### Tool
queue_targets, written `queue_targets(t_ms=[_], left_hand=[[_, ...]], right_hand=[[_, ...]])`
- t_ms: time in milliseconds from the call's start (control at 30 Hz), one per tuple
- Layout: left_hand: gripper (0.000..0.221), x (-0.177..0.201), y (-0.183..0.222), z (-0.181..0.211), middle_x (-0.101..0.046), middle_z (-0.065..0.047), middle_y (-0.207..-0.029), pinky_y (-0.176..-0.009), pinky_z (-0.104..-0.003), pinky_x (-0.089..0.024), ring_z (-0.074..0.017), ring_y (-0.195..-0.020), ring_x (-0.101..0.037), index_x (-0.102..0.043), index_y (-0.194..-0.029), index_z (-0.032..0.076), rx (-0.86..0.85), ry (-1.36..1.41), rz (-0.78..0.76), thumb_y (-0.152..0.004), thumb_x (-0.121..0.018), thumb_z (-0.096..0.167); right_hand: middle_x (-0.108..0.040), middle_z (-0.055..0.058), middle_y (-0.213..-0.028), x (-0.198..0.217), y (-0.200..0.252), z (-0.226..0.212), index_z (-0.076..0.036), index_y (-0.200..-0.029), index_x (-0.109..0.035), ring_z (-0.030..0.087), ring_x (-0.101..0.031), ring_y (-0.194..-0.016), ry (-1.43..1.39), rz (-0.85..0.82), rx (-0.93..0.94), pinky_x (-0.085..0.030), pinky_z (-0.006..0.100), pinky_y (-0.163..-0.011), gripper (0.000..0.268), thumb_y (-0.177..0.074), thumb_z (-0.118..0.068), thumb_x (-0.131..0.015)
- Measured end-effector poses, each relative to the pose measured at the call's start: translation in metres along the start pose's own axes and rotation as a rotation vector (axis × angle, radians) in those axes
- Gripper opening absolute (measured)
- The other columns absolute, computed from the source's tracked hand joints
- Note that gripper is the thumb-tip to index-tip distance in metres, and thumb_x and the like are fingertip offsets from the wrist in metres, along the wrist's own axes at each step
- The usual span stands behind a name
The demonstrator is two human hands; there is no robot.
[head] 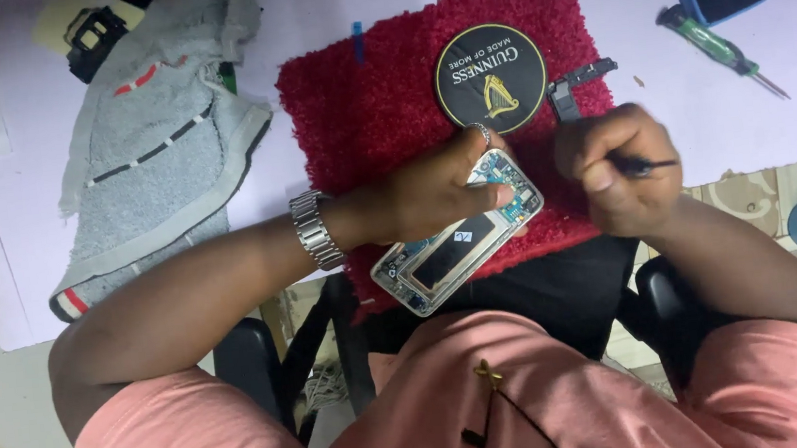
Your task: Cleaning and adjusting the internal circuit board of a disassembled smartphone using a probe and a toothbrush.
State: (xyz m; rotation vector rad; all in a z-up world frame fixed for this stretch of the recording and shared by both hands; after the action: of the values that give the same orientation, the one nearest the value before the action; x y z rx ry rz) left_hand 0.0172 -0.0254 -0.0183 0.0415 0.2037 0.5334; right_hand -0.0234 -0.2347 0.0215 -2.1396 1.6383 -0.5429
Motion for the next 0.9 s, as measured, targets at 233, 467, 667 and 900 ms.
queue_targets(t_ms=[233, 467, 667, 900], left_hand=[[0.032, -0.002, 0.003, 0.035, -0.026, 0.009, -0.087, -0.06, -0.031, -0.029, -0.0066, -0.073, -0.026, -0.037, -0.096, 0.018, 0.029, -0.309, -0.059, -0.108, -0.057, 0.04], [0.029, -0.002, 0.003, 0.037, -0.032, 0.008, -0.084, -0.06, -0.03, -0.032, -0.0067, -0.071, -0.031, -0.041, -0.098, 0.017, 0.01, -0.315, -0.058, -0.107, -0.058, 0.038], [0.031, -0.002, 0.002, 0.032, -0.034, 0.008, -0.089, -0.065, -0.03, -0.037, -0.0063, -0.076, -0.033, -0.043, -0.103, 0.015, -0.017, -0.319, -0.062, -0.106, -0.055, 0.043], [0.024, -0.002, 0.001, 0.034, -0.039, 0.006, -0.087, -0.063, -0.03, -0.039, -0.0066, -0.073, -0.038, -0.047, -0.108, 0.013, -0.026, -0.334, -0.047, -0.107, -0.057, 0.035]], right_hand=[[-0.056, 0.003, -0.076, 0.021, -0.001, -0.035, 0.002, -0.117, -0.056, 0.014, -0.048, -0.062, 0.799, 0.055, -0.152, -0.033, 0.033, -0.06, 0.027, -0.113, -0.005, -0.083], [-0.068, 0.01, -0.106, -0.001, -0.033, -0.077, -0.007, -0.146, -0.069, 0.025, -0.067, -0.084, 1.081, -0.47, -0.12, -0.05, 0.039, -0.066, 0.045, -0.11, -0.033, -0.066], [-0.063, 0.0, -0.091, -0.006, -0.03, -0.08, -0.024, -0.157, -0.063, 0.018, -0.066, -0.077, 1.081, -0.604, -0.149, -0.045, 0.036, -0.054, 0.045, -0.112, -0.02, -0.062], [-0.069, 0.002, -0.088, -0.002, -0.019, -0.067, -0.026, -0.162, -0.056, 0.023, -0.066, -0.07, 1.087, -0.639, -0.229, -0.048, 0.038, -0.055, 0.06, -0.105, -0.01, -0.066]])
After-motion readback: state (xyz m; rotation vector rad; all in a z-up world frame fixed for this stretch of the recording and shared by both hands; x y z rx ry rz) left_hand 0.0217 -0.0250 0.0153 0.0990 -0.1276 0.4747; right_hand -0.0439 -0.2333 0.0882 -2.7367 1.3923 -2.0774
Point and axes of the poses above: each hand's wrist, its own y-axis away from the middle knuckle, its own x-axis out of the back of the hand, z = x × y, the point moved 4 cm from there along -y, towards the middle knuckle
